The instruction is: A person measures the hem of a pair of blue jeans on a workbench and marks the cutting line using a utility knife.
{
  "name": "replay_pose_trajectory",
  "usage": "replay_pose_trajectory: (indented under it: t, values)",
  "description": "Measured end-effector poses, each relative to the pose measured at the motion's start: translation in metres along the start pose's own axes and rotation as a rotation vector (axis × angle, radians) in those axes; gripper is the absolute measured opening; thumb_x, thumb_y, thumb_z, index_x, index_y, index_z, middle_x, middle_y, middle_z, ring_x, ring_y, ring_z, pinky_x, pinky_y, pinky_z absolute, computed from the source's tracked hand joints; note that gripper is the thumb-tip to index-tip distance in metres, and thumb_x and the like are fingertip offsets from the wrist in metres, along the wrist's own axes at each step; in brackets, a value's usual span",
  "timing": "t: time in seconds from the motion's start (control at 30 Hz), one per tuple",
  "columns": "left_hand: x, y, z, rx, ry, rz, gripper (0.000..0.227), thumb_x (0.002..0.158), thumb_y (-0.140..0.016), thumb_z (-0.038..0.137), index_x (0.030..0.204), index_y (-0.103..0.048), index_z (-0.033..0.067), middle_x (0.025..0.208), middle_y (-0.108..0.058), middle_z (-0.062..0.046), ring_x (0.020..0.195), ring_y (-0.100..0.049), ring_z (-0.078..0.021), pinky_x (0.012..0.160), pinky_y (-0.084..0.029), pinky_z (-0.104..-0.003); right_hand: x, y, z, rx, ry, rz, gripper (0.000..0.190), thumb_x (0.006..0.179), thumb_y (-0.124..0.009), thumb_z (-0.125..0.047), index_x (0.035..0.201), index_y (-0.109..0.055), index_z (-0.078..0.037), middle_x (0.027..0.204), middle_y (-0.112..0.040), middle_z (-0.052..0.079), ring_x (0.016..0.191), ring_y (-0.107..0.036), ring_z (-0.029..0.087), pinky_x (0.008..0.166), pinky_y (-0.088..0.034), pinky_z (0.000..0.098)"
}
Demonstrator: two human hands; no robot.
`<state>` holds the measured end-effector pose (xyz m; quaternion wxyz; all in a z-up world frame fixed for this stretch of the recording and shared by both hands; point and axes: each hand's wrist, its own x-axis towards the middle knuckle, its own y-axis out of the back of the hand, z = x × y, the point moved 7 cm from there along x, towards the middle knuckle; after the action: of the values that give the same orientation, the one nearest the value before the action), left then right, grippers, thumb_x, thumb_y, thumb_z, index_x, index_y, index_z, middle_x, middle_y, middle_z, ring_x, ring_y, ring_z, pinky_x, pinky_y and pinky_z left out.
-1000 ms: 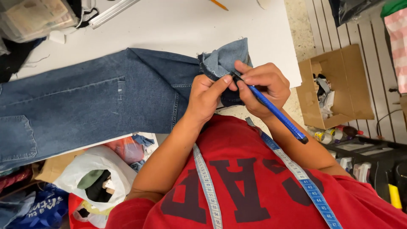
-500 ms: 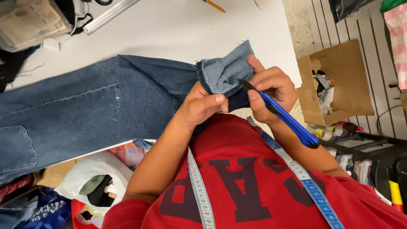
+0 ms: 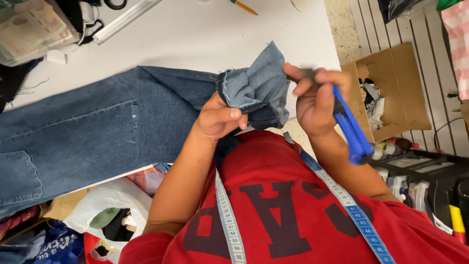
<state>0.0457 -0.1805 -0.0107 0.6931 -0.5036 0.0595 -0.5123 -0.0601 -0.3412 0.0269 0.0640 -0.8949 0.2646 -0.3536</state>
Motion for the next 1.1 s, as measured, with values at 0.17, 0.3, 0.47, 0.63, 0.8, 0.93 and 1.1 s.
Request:
replay_pose_trajectory:
  t: [0.17,0.3,0.47,0.63,0.8,0.93,1.1]
  values:
    - [0.010,0.022,-0.007,0.426,0.051,0.341,0.025,0.086,-0.066,0.010,0.065,-0.067,-0.0032,0.052,-0.057,-0.011,0.057,-0.055,-0.0155,0.064,-0.048,-0.027,-0.001,-0.013,0.041,-0.267,-0.351,-0.003,0.031,0.096,-0.074,-0.001,0.105,-0.045,-0.007,0.084,-0.060,0.005,0.078,-0.061,0.012,0.070,-0.051,0.0230]
    - [0.007,-0.024,0.023,1.205,0.275,0.717,0.054,0.092,-0.073,0.037,0.052,-0.066,0.0013,0.044,-0.055,-0.014,0.047,-0.052,-0.0189,0.051,-0.040,-0.035,-0.025,-0.013,0.068,-0.275,-0.521,0.138,0.030,0.088,-0.077,0.002,0.097,-0.049,-0.007,0.083,-0.061,0.004,0.070,-0.059,0.008,0.062,-0.048,0.0241]
    - [-0.020,0.006,-0.020,0.859,0.576,0.778,0.050,0.091,-0.068,0.045,0.062,-0.073,0.0046,0.051,-0.048,-0.004,0.052,-0.042,-0.0119,0.050,-0.033,-0.028,-0.033,-0.031,0.054,-0.150,-0.531,0.100,0.027,0.092,-0.066,0.005,0.103,-0.045,-0.008,0.078,-0.065,0.013,0.057,-0.059,0.012,0.049,-0.041,0.0230]
    - [-0.026,0.008,-0.027,0.389,0.329,0.746,0.035,0.096,-0.068,0.024,0.071,-0.069,-0.0005,0.070,-0.055,-0.001,0.074,-0.049,-0.0084,0.072,-0.040,-0.019,-0.012,0.008,0.052,-0.097,-0.410,0.154,0.037,0.087,-0.074,0.004,0.100,-0.044,-0.010,0.094,-0.062,0.008,0.071,-0.057,0.010,0.057,-0.041,0.0230]
    - [-0.012,-0.004,-0.021,0.703,0.451,0.396,0.034,0.100,-0.061,0.032,0.085,-0.078,0.0072,0.089,-0.076,-0.001,0.092,-0.068,-0.0105,0.096,-0.048,-0.027,0.039,-0.014,-0.009,-0.410,-0.146,-0.105,0.023,0.096,-0.070,0.000,0.111,-0.054,-0.006,0.105,-0.061,0.014,0.091,-0.059,0.022,0.081,-0.052,0.0338]
    - [-0.008,-0.001,-0.016,0.775,0.249,0.430,0.026,0.094,-0.065,0.025,0.075,-0.073,0.0084,0.078,-0.072,0.001,0.080,-0.065,-0.0098,0.080,-0.050,-0.027,0.027,-0.032,-0.058,-0.555,0.130,-0.181,0.040,0.106,-0.052,-0.033,0.093,-0.065,0.002,0.091,-0.063,0.016,0.091,-0.060,0.028,0.087,-0.050,0.0401]
    - [-0.001,0.000,-0.004,0.409,-0.139,0.476,0.025,0.074,-0.070,0.008,0.054,-0.061,-0.0039,0.048,-0.044,-0.005,0.047,-0.041,-0.0101,0.045,-0.036,-0.024,0.004,-0.071,-0.054,-0.296,0.145,-0.280,0.018,0.092,-0.064,-0.005,0.094,-0.076,0.007,0.085,-0.054,0.012,0.102,-0.072,0.047,0.095,-0.059,0.0568]
